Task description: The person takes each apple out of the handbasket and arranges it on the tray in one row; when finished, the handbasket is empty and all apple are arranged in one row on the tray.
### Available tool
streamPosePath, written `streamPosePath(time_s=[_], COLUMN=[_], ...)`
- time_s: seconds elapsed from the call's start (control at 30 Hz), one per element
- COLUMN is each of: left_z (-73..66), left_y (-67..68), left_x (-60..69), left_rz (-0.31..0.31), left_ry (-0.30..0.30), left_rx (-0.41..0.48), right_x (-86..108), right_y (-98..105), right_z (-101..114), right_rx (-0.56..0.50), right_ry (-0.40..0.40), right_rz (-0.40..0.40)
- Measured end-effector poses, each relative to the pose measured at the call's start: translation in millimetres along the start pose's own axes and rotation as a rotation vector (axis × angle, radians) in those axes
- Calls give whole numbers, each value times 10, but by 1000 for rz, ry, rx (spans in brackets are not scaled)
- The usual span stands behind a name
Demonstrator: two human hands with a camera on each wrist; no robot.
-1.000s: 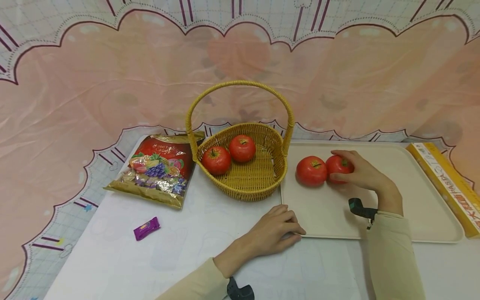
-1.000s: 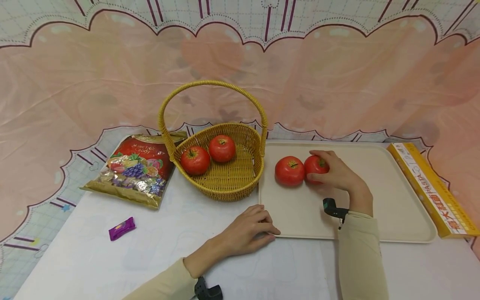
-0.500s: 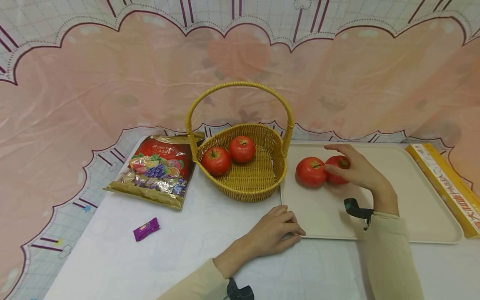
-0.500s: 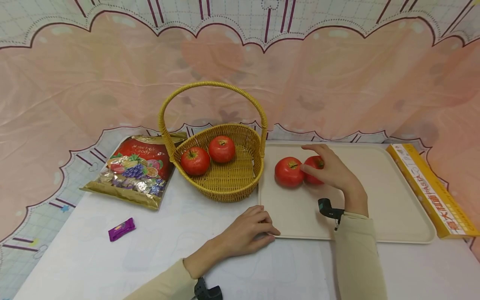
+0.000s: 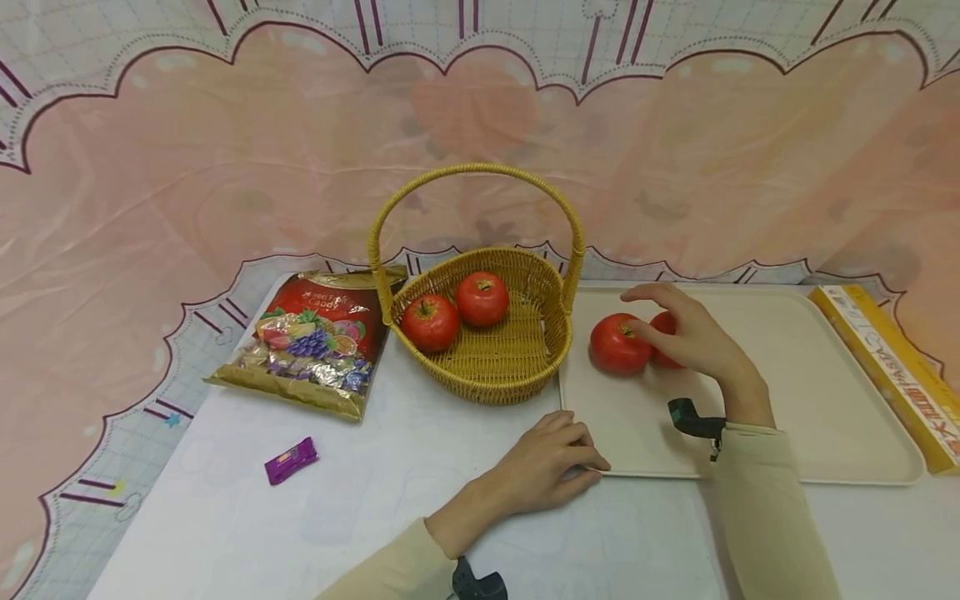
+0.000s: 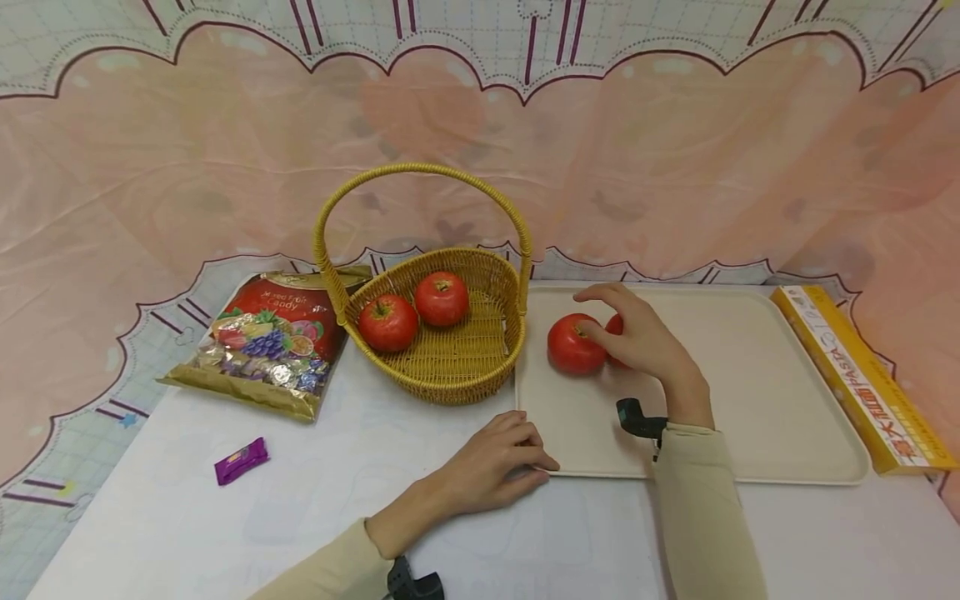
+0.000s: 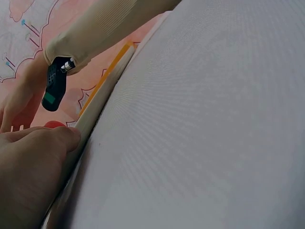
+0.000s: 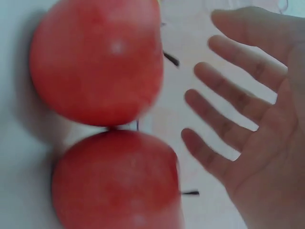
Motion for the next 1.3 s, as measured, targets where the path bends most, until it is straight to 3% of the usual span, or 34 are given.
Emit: streamPosePath(time_s=[0.33, 0.47, 0.7, 0.9, 1.3], left_z=[11, 7, -6, -1, -1], left_y=[2, 19, 24, 28, 12], left_x=[-5, 16, -9, -4, -7], left_rz=[27, 26, 21, 23, 4], left_ry=[21, 20, 12, 17, 13], left_rx=[31, 32, 14, -4, -1], right_x=[-100, -163, -264, -393, -581], right_y=[-103, -169, -252, -347, -455], right_z=[256, 408, 586, 731, 1002], right_rx=[-23, -37, 2, 43, 241], right_ry=[132, 243, 335, 379, 391], right_rz=[-35, -18, 15, 72, 193])
Point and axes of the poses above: each hand's wrist, its own x-axis away from the middle knuckle, its own y-axis out of the back of the hand, z = x × y, the point moved 5 cm from there along -x, towards the middle knuckle, and after that the axes turned 12 degrees about z, right-handed, at the moved point
